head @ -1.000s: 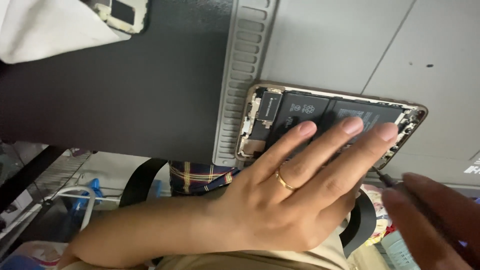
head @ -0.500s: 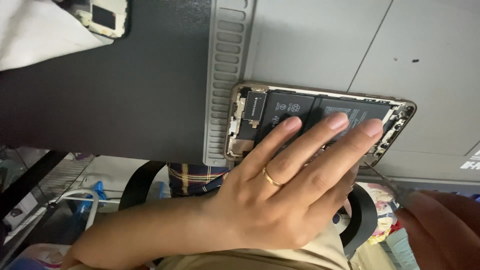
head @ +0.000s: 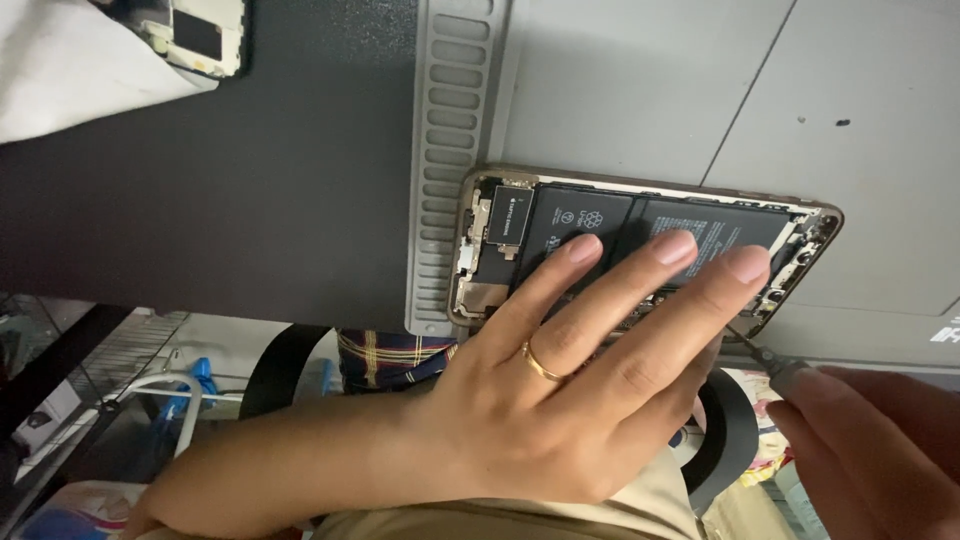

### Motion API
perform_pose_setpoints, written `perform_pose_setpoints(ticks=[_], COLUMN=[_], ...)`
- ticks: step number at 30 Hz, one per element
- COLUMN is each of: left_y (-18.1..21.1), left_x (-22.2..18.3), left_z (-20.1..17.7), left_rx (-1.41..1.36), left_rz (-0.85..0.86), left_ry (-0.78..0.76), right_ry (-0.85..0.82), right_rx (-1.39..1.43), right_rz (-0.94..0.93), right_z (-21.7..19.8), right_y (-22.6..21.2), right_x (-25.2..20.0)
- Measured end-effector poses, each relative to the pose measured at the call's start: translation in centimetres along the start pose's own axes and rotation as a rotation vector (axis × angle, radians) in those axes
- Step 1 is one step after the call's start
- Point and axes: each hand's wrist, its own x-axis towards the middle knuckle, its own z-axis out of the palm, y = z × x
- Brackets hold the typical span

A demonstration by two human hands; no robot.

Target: Using a precision screwdriver to secure or remove internal screws and components during a smartphone repair

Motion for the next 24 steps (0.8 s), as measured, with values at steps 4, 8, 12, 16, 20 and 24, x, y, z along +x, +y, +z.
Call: perform_pose_setpoints(ticks=[4,8,12,16,20,24], left_y=[0.1,0.3,0.1,0.0,-0.1,-0.2], left_x=[0.0,0.0,-0.5,-0.3,-0.3,-0.5], left_z=[0.1,0.4,0.0,-0.2,-0.3,-0.3], left_rx=[-0.014,-0.041,-0.07,-0.055,-0.045,-0.042], left_rz=[-0.016,-0.02,-0.019,-0.033,-0.024,-0.001], left_ry=[0.013,0.039,0.024,-0.011,-0.016,-0.012], right_ry=[0.034,0.058,0.062,0.076,0.018,0.052], right_rx=[0.37,0.363,0.263,0.171,0.089,0.051], right_rz=[0.796,0.845,0.679,0.474,0.369,0.32], right_z=[1.5,1.0,0.2,0.3,-0.7,2.5], right_y=[-1.3,-2.9,-4.3,-4.4,-4.2,1.3], right_x=[0.6,0.7,0.9,0.3,1.6,-2.4])
